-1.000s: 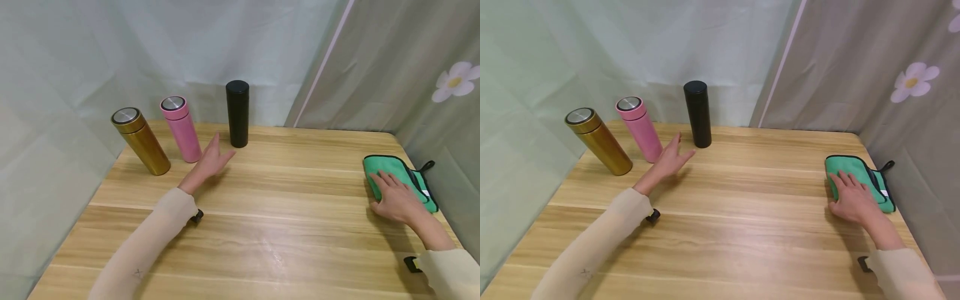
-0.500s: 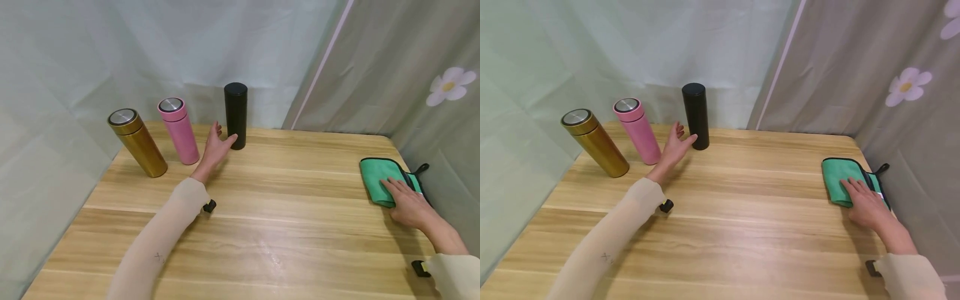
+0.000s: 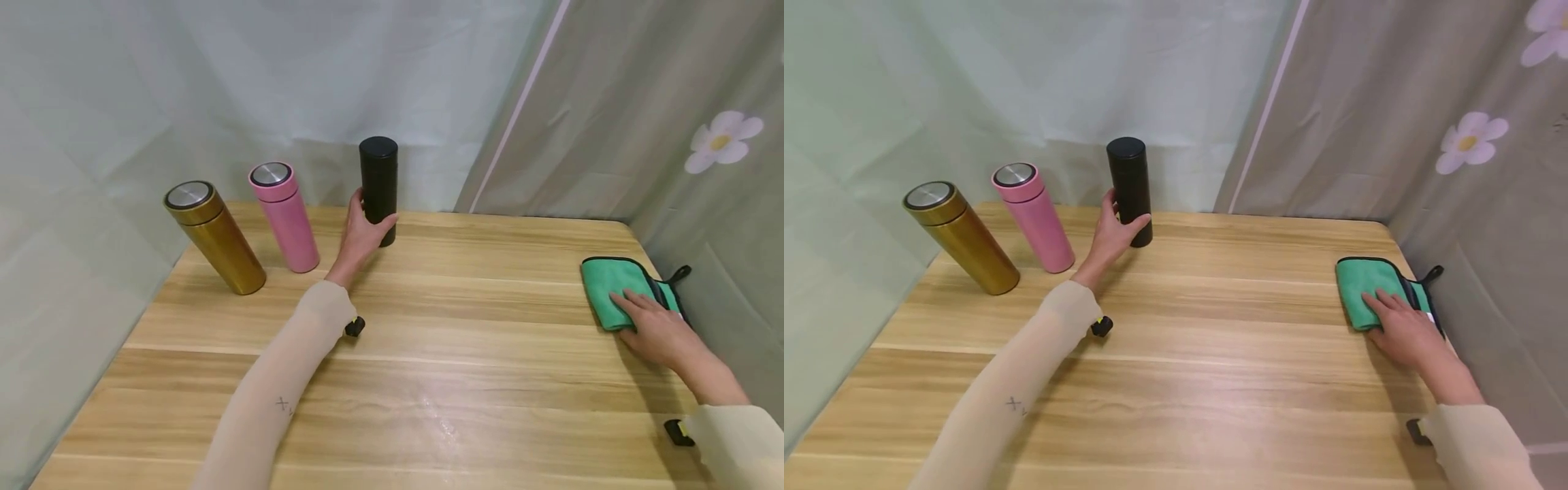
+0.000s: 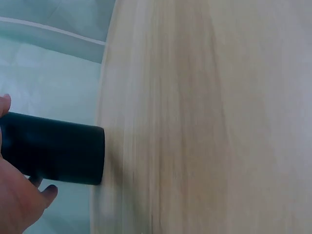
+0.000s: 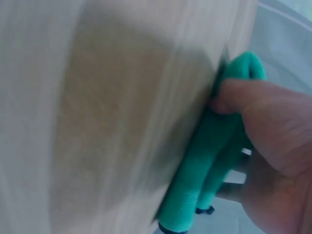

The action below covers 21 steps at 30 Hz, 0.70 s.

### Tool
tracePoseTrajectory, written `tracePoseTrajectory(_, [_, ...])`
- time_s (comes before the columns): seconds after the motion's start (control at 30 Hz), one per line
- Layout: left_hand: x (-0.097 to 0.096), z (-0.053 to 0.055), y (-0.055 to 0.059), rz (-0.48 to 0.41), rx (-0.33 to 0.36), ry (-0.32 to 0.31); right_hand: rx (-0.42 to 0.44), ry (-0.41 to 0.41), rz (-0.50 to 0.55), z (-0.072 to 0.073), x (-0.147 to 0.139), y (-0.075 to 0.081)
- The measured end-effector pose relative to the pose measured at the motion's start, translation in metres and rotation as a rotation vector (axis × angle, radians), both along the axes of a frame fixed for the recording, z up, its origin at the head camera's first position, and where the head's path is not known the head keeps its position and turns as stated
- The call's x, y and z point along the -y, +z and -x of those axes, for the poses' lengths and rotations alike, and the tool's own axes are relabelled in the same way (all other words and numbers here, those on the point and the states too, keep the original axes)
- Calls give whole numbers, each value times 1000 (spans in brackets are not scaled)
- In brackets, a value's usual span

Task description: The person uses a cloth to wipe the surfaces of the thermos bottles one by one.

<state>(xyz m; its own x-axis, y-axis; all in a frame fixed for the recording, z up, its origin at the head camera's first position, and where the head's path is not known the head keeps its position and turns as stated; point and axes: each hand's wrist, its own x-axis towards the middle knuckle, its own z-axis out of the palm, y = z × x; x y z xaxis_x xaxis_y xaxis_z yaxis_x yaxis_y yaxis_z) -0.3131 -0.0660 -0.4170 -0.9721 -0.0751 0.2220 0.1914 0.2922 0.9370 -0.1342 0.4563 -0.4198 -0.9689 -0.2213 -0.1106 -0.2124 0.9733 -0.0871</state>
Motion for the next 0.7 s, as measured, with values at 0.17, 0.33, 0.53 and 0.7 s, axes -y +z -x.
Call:
tracePoseTrajectory(0.17, [-3,4,5,-7,-13,9,-84,-39,42,0,2,1])
tracePoseTrajectory(0.33, [-4,7,10,13,-14,23,-161,-201,187,0,7,8])
tracePoseTrajectory(0.53, [-4,10,18,43,-12,23,-430,-450,522,1,18,15])
tracePoseTrajectory(0.7, [-3,10,21,58,1,23,-337,-663,1168,4,24,32])
